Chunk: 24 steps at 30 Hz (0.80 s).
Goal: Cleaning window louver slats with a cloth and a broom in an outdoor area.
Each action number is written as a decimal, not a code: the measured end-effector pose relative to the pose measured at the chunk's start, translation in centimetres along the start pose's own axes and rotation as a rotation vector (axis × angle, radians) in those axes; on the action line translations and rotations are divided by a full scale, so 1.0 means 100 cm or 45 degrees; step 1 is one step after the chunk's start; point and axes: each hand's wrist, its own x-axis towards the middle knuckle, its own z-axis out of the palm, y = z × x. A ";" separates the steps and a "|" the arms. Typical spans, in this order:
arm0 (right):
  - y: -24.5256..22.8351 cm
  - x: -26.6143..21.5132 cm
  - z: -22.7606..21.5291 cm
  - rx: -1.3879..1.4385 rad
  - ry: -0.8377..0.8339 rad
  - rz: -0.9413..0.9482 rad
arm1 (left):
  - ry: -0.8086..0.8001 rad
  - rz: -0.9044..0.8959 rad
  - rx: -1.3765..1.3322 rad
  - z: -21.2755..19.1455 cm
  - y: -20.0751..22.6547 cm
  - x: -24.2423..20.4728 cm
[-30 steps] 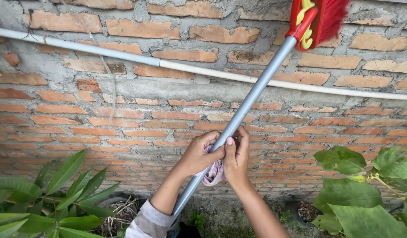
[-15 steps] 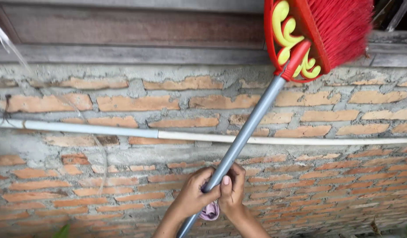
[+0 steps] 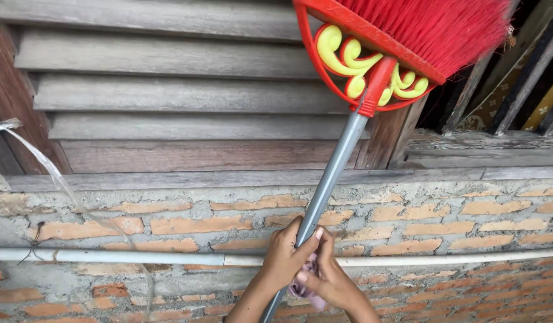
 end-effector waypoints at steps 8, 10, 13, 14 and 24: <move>0.010 -0.007 -0.065 -0.109 -0.077 0.198 | -0.020 0.045 -0.059 0.057 0.015 0.033; 0.021 -0.010 -0.085 0.018 0.335 0.202 | 0.106 0.327 -0.100 0.079 0.014 0.045; -0.001 0.025 -0.117 -0.215 0.745 -0.034 | 0.042 0.080 -0.274 0.112 0.032 0.076; -0.003 0.033 -0.128 -0.224 0.749 -0.036 | 0.037 0.084 -0.282 0.120 0.039 0.086; -0.021 0.158 -0.218 -0.813 1.336 -0.542 | 0.259 0.316 -0.175 0.163 0.036 0.143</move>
